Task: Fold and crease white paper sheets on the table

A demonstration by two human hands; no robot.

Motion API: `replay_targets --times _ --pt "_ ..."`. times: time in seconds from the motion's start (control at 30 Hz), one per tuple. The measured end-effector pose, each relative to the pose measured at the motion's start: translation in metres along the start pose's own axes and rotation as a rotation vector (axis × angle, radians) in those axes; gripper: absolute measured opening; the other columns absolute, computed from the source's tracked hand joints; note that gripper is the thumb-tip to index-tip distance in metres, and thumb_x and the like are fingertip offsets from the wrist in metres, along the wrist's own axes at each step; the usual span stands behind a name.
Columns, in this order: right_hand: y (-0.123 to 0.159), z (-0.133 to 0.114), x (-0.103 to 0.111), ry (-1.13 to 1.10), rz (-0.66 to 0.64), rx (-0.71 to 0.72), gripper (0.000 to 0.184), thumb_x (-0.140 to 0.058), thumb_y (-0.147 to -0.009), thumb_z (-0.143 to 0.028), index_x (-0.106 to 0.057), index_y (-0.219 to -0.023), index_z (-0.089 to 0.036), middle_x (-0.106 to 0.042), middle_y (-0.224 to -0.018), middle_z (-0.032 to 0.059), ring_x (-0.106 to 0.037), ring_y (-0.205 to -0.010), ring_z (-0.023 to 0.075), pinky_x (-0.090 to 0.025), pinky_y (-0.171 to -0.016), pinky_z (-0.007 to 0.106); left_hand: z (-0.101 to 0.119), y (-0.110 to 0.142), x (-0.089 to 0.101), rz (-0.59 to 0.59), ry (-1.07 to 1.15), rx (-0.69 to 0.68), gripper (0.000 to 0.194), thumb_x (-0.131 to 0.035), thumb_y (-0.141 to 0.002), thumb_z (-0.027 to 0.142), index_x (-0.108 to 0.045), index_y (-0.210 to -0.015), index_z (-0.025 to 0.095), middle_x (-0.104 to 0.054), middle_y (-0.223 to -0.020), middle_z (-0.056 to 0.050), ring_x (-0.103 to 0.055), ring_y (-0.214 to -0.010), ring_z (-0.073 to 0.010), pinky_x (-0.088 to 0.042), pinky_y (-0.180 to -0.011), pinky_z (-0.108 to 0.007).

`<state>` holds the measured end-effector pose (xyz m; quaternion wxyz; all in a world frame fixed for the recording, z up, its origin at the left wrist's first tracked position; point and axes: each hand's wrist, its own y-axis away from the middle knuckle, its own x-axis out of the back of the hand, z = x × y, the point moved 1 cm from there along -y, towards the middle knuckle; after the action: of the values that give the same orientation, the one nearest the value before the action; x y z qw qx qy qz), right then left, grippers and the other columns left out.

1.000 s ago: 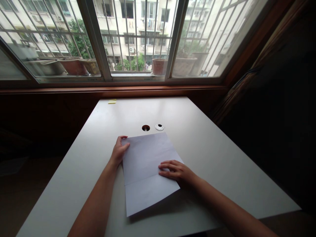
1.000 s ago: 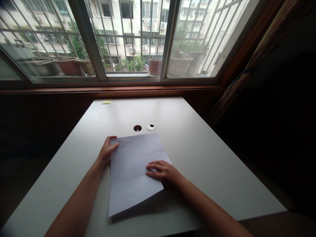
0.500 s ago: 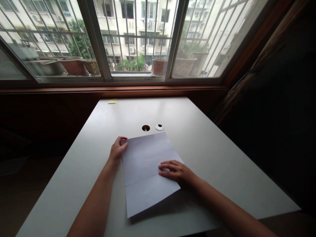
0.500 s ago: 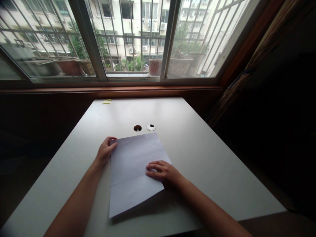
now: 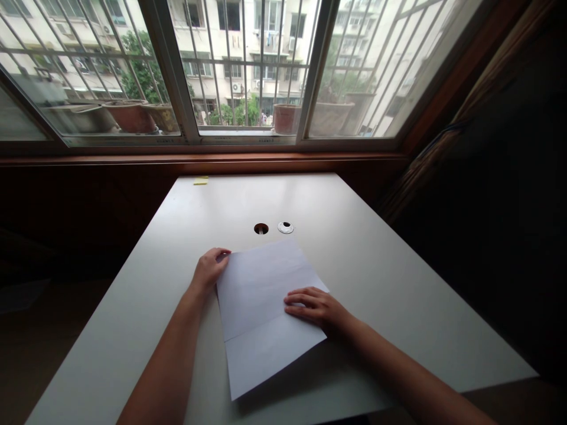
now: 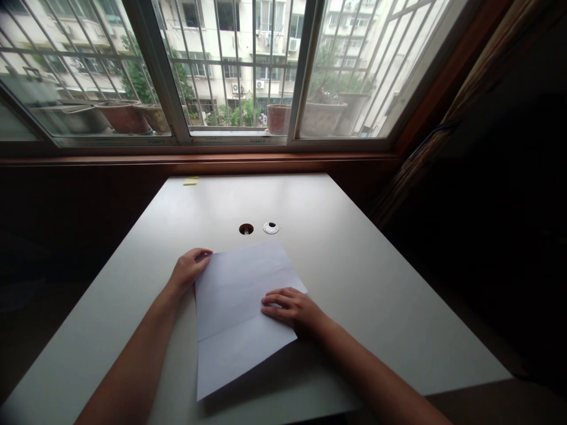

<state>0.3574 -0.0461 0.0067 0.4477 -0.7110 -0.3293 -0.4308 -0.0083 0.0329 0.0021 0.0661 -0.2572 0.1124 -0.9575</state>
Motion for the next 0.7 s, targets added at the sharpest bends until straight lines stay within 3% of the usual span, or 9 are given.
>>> replay_targets --times 0.23,0.37,0.47,0.57,0.7 --pt "-0.001 0.0 -0.001 -0.02 0.023 -0.005 0.034 -0.045 -0.102 -0.02 -0.062 -0.131 -0.023 -0.068 -0.126 0.0103 -0.058 -0.124 0.0205 -0.051 -0.099 0.038 0.013 -0.001 -0.01 -0.091 -0.524 -0.066 0.022 -0.058 -0.084 0.023 -0.074 -0.1 0.023 -0.064 -0.1 -0.007 -0.058 -0.1 -0.0253 -0.042 -0.103 -0.04" --pt "0.001 0.0 -0.001 -0.023 0.032 -0.006 0.033 -0.046 -0.101 -0.02 -0.062 -0.13 -0.023 -0.068 -0.126 0.0094 -0.058 -0.124 0.0202 -0.051 -0.1 0.038 0.026 -0.002 -0.016 -0.118 -0.726 -0.022 0.024 -0.057 -0.088 0.03 -0.071 -0.107 0.026 -0.062 -0.109 -0.008 -0.054 -0.104 -0.0287 -0.047 -0.093 -0.042" --pt "0.002 0.001 -0.001 -0.022 0.042 -0.004 0.032 -0.047 -0.101 -0.02 -0.063 -0.129 -0.023 -0.068 -0.126 0.0086 -0.058 -0.124 0.0196 -0.05 -0.1 0.037 0.04 -0.006 -0.027 -0.209 -0.778 -0.059 0.026 -0.057 -0.089 0.032 -0.07 -0.11 0.026 -0.061 -0.113 -0.009 -0.053 -0.107 -0.0299 -0.048 -0.089 -0.042" --pt "0.002 0.001 -0.002 -0.016 0.041 -0.001 0.032 -0.047 -0.101 -0.02 -0.063 -0.129 -0.023 -0.068 -0.126 0.0085 -0.058 -0.123 0.0195 -0.05 -0.1 0.037 0.055 -0.01 -0.046 -0.313 -0.75 -0.172 0.029 -0.057 -0.09 0.03 -0.068 -0.116 0.023 -0.061 -0.118 -0.009 -0.052 -0.111 -0.0278 -0.046 -0.096 -0.04" --pt "0.003 0.001 -0.003 -0.004 0.048 0.001 0.032 -0.046 -0.101 -0.02 -0.063 -0.129 -0.023 -0.069 -0.125 0.0089 -0.059 -0.123 0.0199 -0.051 -0.099 0.038 0.065 -0.013 -0.078 -0.321 -0.719 -0.274 0.041 -0.057 -0.092 0.031 -0.059 -0.131 0.018 -0.057 -0.131 -0.011 -0.047 -0.121 -0.0281 -0.042 -0.103 -0.039"
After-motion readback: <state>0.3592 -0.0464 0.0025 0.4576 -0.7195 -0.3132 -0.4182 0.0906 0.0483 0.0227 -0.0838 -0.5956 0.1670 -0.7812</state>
